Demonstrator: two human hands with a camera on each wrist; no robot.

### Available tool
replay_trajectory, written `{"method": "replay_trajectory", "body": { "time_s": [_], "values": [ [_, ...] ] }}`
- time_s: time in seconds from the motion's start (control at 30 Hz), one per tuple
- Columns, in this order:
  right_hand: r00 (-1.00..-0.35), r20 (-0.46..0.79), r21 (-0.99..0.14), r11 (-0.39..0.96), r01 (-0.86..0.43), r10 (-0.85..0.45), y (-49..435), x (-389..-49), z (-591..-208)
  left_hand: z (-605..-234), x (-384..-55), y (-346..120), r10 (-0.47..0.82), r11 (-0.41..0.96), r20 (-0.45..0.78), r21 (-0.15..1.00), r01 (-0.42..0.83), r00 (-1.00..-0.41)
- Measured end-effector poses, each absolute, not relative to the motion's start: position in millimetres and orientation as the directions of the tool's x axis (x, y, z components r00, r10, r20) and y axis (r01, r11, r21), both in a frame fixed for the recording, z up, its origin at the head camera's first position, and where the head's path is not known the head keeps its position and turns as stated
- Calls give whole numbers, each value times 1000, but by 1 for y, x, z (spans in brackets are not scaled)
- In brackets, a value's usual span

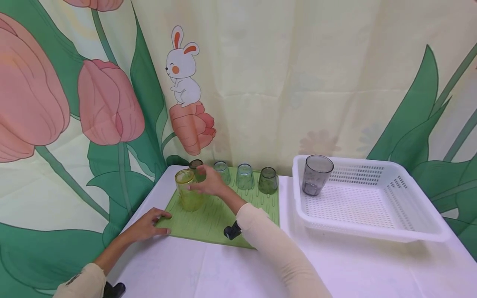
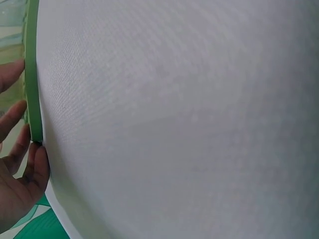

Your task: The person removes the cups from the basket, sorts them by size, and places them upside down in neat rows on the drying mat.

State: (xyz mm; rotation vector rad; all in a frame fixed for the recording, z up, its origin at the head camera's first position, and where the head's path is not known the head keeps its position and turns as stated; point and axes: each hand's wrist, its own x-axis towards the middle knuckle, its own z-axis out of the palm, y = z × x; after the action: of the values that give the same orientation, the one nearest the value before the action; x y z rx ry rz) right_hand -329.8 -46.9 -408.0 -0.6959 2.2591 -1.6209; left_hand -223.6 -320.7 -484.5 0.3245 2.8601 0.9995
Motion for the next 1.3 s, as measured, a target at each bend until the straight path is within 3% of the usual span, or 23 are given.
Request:
{"method": "replay_trajectory", "body": {
  "time_s": [0.33,0.67,1.0,1.3],
  "values": [
    [-854,37,-957,229,-180,-518,-16,-317,-402,-483,-223,-321,231,768,-17,617,172,-973],
    [-833,77,-945,227,-236,-548,19,-296,-393,-479,-220,-320,222,780,-30,605,159,-975],
    [-813,98,-939,217,-267,-574,63,-267,-382,-482,-220,-317,205,814,35,549,190,-978],
    [-822,92,-942,219,-255,-562,102,-248,-379,-473,-218,-311,223,763,22,618,188,-975]
  ]
}}
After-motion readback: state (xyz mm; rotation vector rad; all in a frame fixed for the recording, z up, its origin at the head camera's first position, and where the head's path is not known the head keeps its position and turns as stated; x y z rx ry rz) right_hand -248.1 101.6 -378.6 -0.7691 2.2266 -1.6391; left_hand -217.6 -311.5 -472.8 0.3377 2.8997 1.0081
